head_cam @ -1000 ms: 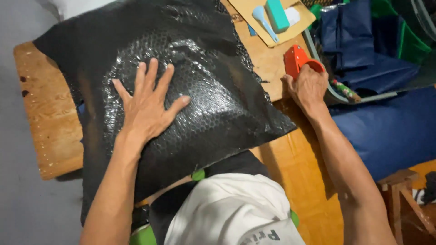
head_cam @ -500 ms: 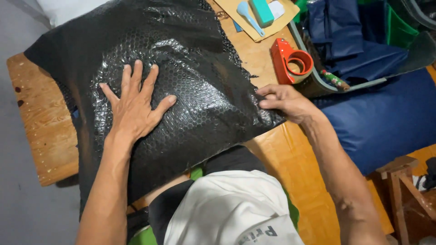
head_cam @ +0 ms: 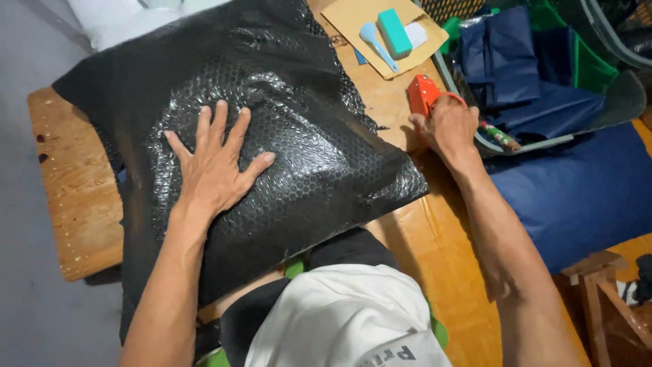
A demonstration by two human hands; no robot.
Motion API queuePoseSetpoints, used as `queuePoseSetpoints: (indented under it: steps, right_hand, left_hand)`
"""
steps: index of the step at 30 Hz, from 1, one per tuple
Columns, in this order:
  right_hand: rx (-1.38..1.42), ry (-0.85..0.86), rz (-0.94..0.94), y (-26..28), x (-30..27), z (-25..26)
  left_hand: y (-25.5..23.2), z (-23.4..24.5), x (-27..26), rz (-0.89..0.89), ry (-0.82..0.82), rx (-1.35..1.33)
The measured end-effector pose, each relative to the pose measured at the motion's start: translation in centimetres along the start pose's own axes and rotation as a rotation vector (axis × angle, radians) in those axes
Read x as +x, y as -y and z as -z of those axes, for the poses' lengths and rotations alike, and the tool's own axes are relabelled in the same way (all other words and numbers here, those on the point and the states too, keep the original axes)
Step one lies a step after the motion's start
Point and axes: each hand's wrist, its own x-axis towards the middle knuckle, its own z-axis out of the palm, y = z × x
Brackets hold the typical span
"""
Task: The person wraps a blue item in black bubble wrap on a wooden table, smooths the wrap, and seals the edges with clear tape using a red tape dispenser. The person repeats the wrapping and taping process on another package.
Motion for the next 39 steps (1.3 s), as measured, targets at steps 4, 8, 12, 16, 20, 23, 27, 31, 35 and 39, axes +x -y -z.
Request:
queuePoseSetpoints:
  steps: [4,8,12,16,20,23,27,31,35,39]
  right_hand:
    - [-0.103,0.133,0.057,-0.9,-1.1,-3.5]
    - [0.312,0.332,-0.072,-1.2,-1.4,3.3]
    - [0.777,0.423,-0.386,-1.7,-3.3,10.9]
    - [1.098,0.332,-0.646,-0.3,-7.8,20.1]
    - [1.679,0.232,-0.876,1.6,-13.5,22.9]
    - [1.838,0.215,-0.666,3.7,-16.1,23.2]
    - [1.927,0.3,-0.61,6.6,-17.9,23.1]
    - [2.006,0.327,-0.476,8.9,-18.5,22.6]
    - [2.037,0.299,-0.318,10.5,-18.3,23.2]
    - [2.1,0.301,-0.264,11.5,-17.6,24.2]
  left_hand:
    - [0.3,0.0,0.0,-0.036,-0.019,-0.01]
    - [0.0,0.2,-0.1,-0.019,0.008,-0.014]
    - [0.2,0.1,0.0,-0.041,-0.015,0.003]
    - [0.4,0.2,-0.1,-0.068,-0.043,0.035]
    - [1.2,-0.2,0.2,-0.171,-0.163,0.053]
    - [0.9,0.2,0.1,-0.127,-0.131,0.074]
    - [-0.1,-1.2,-0.7,-0.102,-0.311,0.146]
    - [-4.0,-1.8,-4.2,-0.08,-0.673,0.072]
    - [-8.7,-1.4,-10.7,0.043,-0.303,-0.833]
    - [-10.9,-2.8,-13.4,0.185,-0.015,-1.305]
